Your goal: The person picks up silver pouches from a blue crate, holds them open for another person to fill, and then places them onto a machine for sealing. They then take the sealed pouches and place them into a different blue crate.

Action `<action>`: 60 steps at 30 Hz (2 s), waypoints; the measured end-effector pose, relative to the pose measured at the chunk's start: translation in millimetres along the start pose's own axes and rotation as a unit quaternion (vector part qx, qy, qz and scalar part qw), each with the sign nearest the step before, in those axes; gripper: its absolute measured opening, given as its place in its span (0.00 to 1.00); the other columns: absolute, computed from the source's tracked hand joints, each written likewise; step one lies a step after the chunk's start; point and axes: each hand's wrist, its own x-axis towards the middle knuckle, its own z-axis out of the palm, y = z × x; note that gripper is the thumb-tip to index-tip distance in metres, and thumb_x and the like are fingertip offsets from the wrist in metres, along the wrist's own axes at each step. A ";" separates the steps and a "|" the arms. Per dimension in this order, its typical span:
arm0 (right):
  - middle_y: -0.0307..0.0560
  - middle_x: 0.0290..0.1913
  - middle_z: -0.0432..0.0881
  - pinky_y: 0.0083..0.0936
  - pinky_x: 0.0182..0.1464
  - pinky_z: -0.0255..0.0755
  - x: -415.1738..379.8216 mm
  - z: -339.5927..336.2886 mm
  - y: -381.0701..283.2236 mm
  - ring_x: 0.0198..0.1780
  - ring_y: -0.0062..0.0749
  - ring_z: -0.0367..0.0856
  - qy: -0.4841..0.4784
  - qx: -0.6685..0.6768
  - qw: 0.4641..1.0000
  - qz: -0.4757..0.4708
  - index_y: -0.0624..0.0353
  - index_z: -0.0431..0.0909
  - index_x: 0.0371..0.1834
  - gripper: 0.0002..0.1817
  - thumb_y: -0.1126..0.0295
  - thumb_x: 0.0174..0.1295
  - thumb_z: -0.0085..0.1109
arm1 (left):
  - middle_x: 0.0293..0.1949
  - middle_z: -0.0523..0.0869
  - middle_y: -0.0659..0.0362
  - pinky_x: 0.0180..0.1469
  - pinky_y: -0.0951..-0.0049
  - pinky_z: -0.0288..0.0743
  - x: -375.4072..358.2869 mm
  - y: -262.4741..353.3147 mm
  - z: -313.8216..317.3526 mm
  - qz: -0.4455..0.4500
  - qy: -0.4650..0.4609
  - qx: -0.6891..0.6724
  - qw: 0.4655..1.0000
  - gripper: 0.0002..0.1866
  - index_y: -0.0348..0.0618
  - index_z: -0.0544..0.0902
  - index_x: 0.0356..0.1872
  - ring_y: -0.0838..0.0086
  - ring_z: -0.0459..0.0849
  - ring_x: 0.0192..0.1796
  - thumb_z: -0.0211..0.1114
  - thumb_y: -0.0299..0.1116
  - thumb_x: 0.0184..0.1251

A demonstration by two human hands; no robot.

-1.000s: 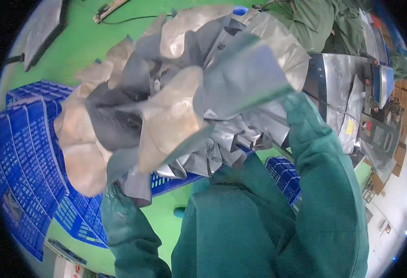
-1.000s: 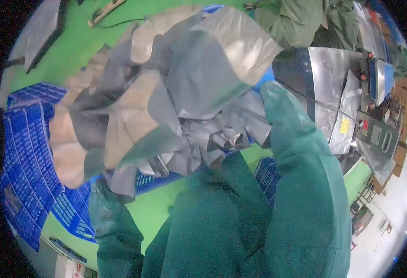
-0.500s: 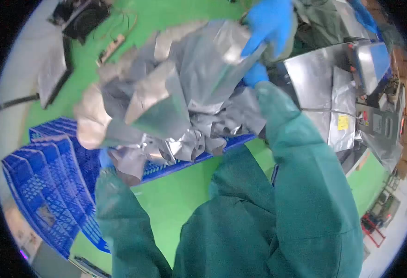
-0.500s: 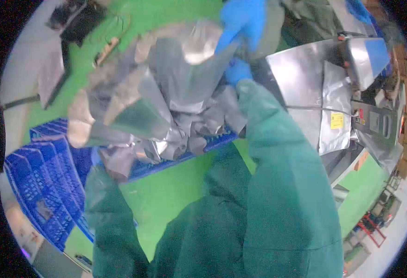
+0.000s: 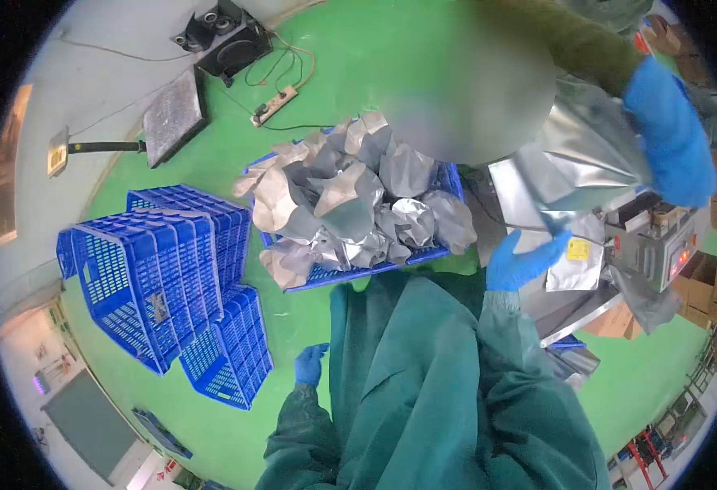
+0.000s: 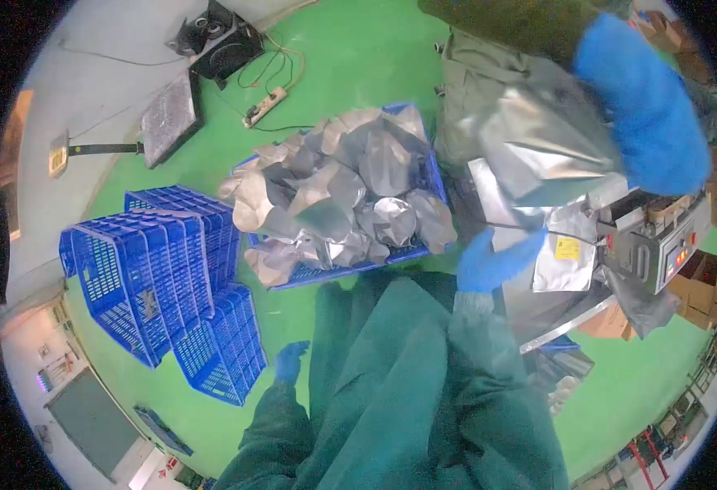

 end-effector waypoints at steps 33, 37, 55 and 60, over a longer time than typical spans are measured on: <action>0.39 0.29 0.73 0.33 0.35 0.67 65.3 -91.0 -22.6 0.34 0.35 0.76 -0.343 0.151 0.901 -0.218 0.46 0.77 0.34 0.11 0.68 0.45 0.54 | 0.40 0.80 0.58 0.49 0.65 0.72 213.9 341.4 84.6 0.442 -0.144 0.144 0.873 0.12 0.36 0.75 0.45 0.68 0.79 0.44 0.52 0.35 0.69; 0.39 0.29 0.75 0.34 0.38 0.68 80.3 -97.4 25.7 0.35 0.36 0.78 -0.285 0.161 0.922 -0.204 0.46 0.76 0.36 0.11 0.67 0.47 0.55 | 0.40 0.80 0.55 0.49 0.62 0.72 205.3 391.9 174.1 0.548 -0.095 0.397 0.730 0.16 0.38 0.74 0.48 0.67 0.78 0.43 0.54 0.38 0.65; 0.42 0.32 0.81 0.39 0.33 0.71 61.5 -131.2 207.9 0.33 0.45 0.79 -0.223 0.173 0.958 0.055 0.48 0.80 0.37 0.11 0.74 0.49 0.57 | 0.61 0.73 0.58 0.63 0.71 0.62 34.1 483.9 342.7 0.445 -0.361 0.150 0.806 0.24 0.45 0.72 0.60 0.69 0.70 0.61 0.56 0.21 0.60; 0.42 0.33 0.81 0.39 0.35 0.71 45.4 -122.3 213.5 0.34 0.47 0.78 -0.213 0.152 0.961 0.086 0.48 0.79 0.37 0.12 0.74 0.48 0.58 | 0.58 0.77 0.58 0.62 0.66 0.65 14.1 495.9 363.5 0.564 -0.358 0.197 0.718 0.16 0.44 0.83 0.46 0.67 0.73 0.60 0.60 0.22 0.55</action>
